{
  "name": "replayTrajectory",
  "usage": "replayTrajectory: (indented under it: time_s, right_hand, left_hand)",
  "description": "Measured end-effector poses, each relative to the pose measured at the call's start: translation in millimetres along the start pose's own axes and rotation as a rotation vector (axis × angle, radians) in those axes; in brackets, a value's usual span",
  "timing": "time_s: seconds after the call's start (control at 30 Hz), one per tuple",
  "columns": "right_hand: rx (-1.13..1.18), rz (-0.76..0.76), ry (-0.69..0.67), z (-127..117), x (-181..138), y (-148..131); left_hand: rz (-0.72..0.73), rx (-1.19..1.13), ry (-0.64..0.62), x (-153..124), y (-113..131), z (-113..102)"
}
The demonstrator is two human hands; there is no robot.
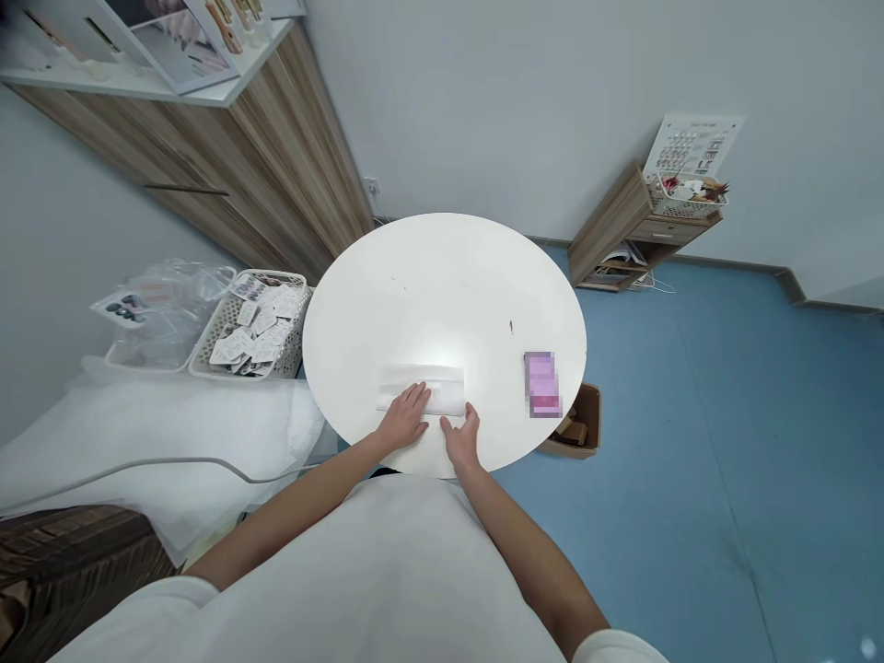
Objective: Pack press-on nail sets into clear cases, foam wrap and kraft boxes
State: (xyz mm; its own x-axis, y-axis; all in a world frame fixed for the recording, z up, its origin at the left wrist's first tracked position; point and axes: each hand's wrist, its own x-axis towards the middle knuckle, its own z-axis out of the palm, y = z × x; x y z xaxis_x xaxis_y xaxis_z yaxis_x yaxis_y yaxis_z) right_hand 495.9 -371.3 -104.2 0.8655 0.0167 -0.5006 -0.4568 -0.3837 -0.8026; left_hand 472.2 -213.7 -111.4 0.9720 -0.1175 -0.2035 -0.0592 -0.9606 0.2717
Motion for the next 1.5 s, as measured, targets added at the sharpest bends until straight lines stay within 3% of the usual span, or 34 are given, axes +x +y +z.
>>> replayTrajectory:
  time_s: [0.23,0.37,0.53,0.6,0.73,0.9,1.07,1.23,1.37,1.5]
  right_hand:
    - [-0.148,0.13,0.094,20.5,18.4,-19.9]
    - [-0.046,0.148,0.097,20.4,30.9,-24.9]
    - [0.193,0.194,-0.007,17.7,34.3,-35.1]
    - [0.175,0.207,-0.065,17.7,35.8,-40.5]
    - [-0.054,0.09,-0.078,23.6,39.3,-45.8]
    - [-0.245,-0.015,0.055,32.1,35.3,-39.3]
    - [-0.314,-0.081,0.1,38.1,18.5,-34.4]
    - [-0.344,-0.149,-0.045,40.4,6.7,-43.4]
    - [-0.523,-0.22,-0.171,35.0,4.5,-53.7]
    - [-0.491,-0.221,-0.327,30.1,6.0,-61.1]
  left_hand:
    - [0.022,-0.119,-0.086,0.6,-5.5,-7.9]
    - [0.043,-0.192,-0.125,2.5,-11.0,-15.0]
    - [0.1,-0.178,-0.123,1.5,-16.1,-16.8]
    - [0.133,-0.145,-0.123,0.7,-17.6,-14.7]
    - [0.156,-0.101,-0.123,-0.1,-20.2,-8.8]
    - [0.165,-0.099,-0.129,-3.7,-22.1,-7.5]
    - [0.128,-0.114,-0.091,-11.3,-21.3,-9.0]
    - [0.123,-0.179,-0.121,-14.4,-23.4,-11.8]
    - [0.134,-0.178,-0.085,-18.6,-24.3,-17.8]
    - [0.24,-0.196,-0.03,-23.4,-20.7,-21.3]
